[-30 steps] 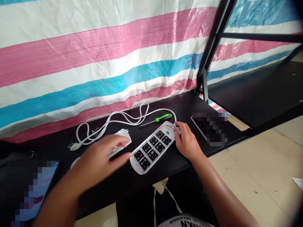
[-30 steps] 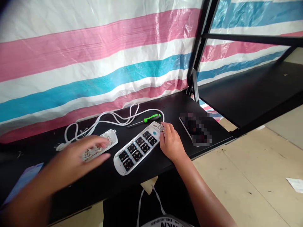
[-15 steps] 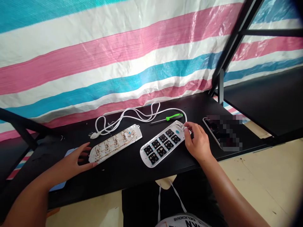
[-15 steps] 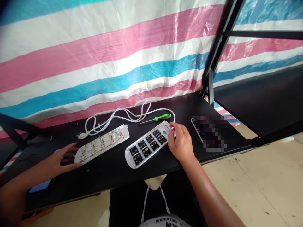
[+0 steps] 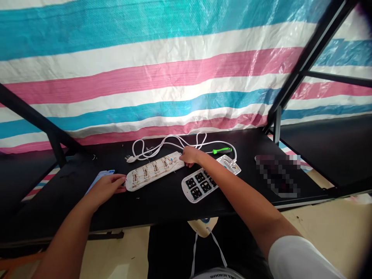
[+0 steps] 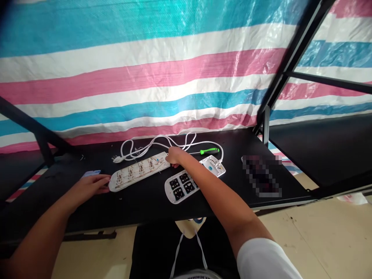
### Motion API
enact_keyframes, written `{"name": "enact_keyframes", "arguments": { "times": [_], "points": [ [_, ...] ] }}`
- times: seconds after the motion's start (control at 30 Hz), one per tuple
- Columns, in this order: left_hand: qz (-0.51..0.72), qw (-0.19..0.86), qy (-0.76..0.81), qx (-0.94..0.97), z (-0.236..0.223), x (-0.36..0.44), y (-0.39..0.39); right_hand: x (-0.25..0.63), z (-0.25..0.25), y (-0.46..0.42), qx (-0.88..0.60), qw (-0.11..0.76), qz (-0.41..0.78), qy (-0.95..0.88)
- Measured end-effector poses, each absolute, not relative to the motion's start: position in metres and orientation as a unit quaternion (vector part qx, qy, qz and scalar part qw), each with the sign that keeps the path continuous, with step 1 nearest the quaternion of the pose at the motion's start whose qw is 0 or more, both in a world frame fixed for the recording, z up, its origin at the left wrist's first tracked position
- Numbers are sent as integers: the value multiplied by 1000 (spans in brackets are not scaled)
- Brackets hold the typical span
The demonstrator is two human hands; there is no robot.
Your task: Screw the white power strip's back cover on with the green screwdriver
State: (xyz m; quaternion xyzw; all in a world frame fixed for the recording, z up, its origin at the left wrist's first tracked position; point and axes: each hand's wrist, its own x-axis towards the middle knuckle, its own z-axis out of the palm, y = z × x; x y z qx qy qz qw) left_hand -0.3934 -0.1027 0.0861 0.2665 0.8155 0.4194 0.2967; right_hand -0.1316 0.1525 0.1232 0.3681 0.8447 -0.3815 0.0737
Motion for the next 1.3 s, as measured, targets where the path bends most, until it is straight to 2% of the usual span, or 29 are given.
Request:
{"name": "enact_keyframes", "arguments": {
  "times": [0.27,0.57,0.73,1.0,1.3],
  "points": [
    [439,340,802,220,84,-395,-107,-126,105,154,376,64,-471,796],
    [477,339,776,236,93,-380,-115,-114,101,150,341,-57,-576,741],
    [499,322,769,236,92,-372,-120,-109,105,148,325,-97,-604,721],
    [532,326,740,250,88,-368,-121,-85,122,155,298,-142,-602,727],
    [546,317,706,320,93,-341,-109,-47,126,159,298,-210,-511,779]
  ]
}}
